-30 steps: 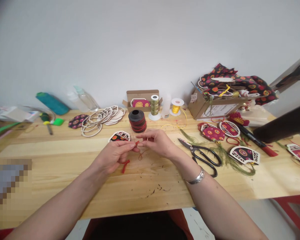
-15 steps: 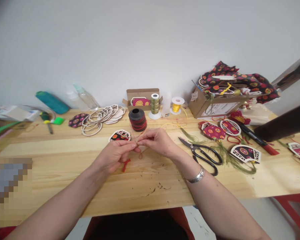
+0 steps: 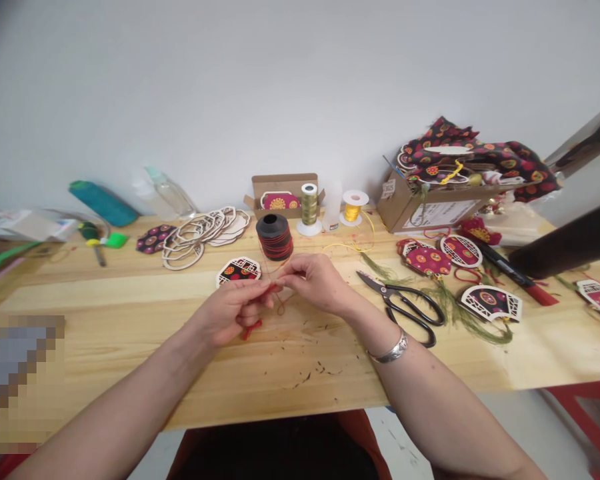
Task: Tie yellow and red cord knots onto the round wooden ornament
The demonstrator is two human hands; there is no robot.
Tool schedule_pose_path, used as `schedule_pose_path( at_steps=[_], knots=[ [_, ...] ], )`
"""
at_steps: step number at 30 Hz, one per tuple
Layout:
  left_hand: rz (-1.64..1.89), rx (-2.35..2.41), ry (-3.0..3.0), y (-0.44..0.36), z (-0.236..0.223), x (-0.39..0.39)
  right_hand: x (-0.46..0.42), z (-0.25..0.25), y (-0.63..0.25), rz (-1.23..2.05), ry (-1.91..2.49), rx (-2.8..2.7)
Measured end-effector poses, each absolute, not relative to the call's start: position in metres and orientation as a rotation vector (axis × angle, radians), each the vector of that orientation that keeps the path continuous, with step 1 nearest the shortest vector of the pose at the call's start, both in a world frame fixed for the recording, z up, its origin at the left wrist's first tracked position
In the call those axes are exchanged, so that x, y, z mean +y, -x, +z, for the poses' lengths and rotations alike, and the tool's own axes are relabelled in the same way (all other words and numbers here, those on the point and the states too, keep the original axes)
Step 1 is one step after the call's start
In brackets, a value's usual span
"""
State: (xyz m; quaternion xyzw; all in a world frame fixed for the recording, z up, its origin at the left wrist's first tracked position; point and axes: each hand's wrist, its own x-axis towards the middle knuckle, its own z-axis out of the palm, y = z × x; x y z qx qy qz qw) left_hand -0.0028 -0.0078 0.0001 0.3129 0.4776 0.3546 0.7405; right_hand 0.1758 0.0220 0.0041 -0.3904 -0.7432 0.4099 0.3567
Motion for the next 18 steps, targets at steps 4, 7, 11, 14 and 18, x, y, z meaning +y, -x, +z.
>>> schedule_pose_path(
  at_steps=[4,7,11,14,18],
  knots=[
    [0.724,1.006,-0.646,0.0027,-0.0008,-0.0053,0.0219,0.0044,-0.1761,1.058,1.011,-1.928],
    [0.713,0.996,-0.622,0.0035,0.0005,-0.0051,0.0220,0.0043,-0.1766,1.034,0.996,-1.951],
    [0.713,0.997,-0.607,0.0048,0.0015,-0.0060,0.0220,0.0042,-0.1767,1.023,0.934,-1.968],
    [0.704,0.996,-0.593,0.0052,0.0012,-0.0060,0.0219,0.0045,-0.1764,0.996,0.926,-1.971],
    [0.688,0.988,-0.570,0.0050,0.0011,-0.0058,0.0222,0.0043,-0.1762,0.976,0.900,-1.973]
  ],
)
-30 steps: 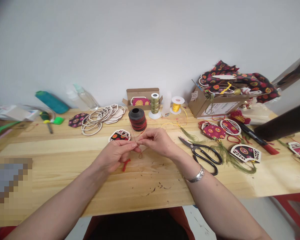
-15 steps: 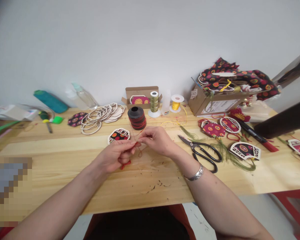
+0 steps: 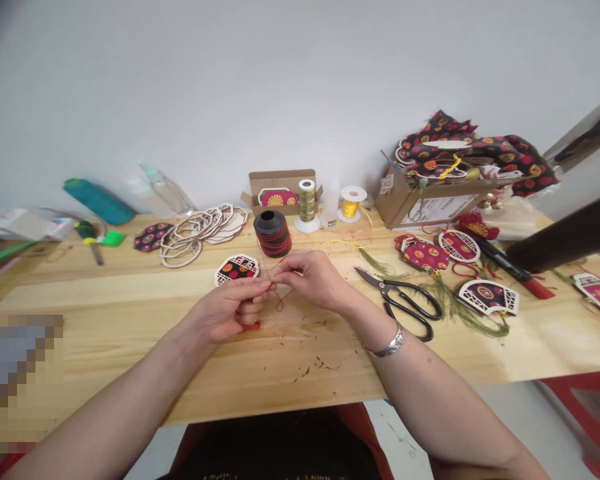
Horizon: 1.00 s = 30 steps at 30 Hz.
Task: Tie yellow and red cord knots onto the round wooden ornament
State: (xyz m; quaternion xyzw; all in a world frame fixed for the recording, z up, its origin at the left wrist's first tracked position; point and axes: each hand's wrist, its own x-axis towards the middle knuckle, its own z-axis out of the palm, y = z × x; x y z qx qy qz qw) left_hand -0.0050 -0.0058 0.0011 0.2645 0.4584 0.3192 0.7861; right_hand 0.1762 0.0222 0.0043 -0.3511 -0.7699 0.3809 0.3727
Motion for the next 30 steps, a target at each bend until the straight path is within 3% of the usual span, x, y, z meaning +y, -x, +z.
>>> schedule_pose_path(
  at_steps=[10,19,30],
  knots=[
    [0.721,1.002,-0.575,0.0044,-0.0001,-0.0061,0.0237,0.0029,-0.1765,0.949,0.870,-1.970],
    [0.973,1.156,-0.697,0.0003,0.0026,-0.0050,0.0252,0.0001,-0.1789,1.185,0.998,-1.901],
    [1.054,1.389,-0.944,0.0004,0.0036,-0.0067,0.0247,0.0057,-0.1808,0.746,0.972,-2.085]
  ],
)
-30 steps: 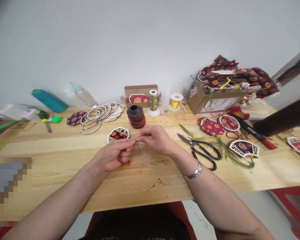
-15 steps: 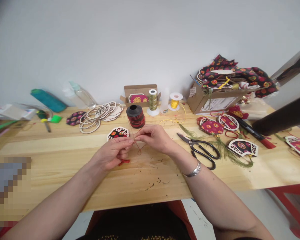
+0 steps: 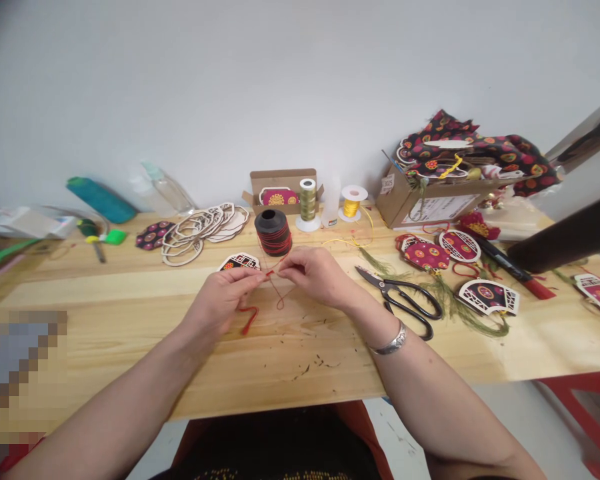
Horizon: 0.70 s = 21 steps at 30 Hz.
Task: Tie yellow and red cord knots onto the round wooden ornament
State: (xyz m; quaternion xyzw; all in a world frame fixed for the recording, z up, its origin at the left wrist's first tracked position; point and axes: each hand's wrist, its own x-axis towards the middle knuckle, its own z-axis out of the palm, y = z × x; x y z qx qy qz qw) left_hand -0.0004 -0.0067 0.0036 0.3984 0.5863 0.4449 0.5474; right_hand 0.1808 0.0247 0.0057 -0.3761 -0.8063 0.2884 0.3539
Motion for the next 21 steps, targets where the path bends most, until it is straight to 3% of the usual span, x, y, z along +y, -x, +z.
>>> schedule_pose_path(
  at_steps=[10,21],
  knots=[
    [0.834,1.286,-1.137,0.0008,0.0024,-0.0102,0.0271,0.0030,-0.1797,0.882,0.936,-2.021],
    [1.031,1.196,-0.858,-0.0002,0.0055,-0.0088,0.0232,-0.0015,-0.1742,1.038,0.964,-1.950]
  ],
)
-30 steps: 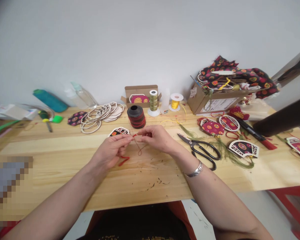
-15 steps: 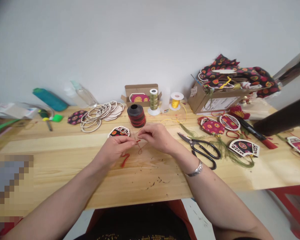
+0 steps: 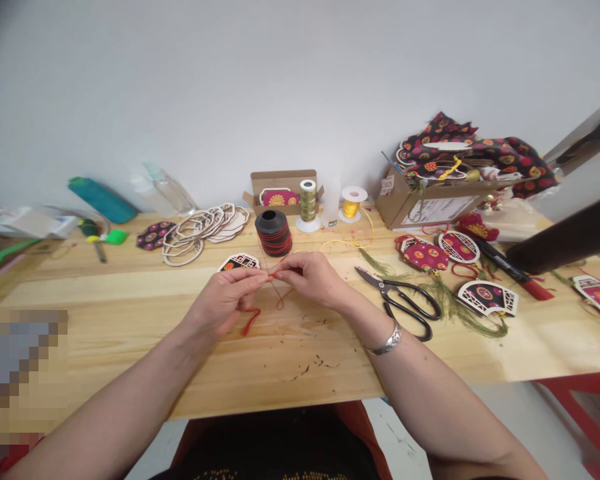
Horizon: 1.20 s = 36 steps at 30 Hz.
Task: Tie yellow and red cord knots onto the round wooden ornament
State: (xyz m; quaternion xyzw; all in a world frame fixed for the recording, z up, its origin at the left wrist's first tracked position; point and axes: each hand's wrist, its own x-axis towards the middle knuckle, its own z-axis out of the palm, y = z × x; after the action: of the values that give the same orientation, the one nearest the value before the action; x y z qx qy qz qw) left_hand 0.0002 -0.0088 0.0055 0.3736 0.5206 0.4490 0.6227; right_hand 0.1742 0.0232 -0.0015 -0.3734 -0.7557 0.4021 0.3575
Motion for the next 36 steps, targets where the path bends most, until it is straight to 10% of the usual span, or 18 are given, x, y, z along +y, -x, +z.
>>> schedule_pose_path(
  at_steps=[14,36],
  knots=[
    [0.847,0.876,-0.511,0.007,0.001,-0.003,0.019,0.003,-0.169,1.458,1.052,-1.586],
    [1.179,1.358,-1.104,0.000,0.001,-0.010,0.013,-0.004,-0.172,0.283,0.902,-2.237]
  ],
)
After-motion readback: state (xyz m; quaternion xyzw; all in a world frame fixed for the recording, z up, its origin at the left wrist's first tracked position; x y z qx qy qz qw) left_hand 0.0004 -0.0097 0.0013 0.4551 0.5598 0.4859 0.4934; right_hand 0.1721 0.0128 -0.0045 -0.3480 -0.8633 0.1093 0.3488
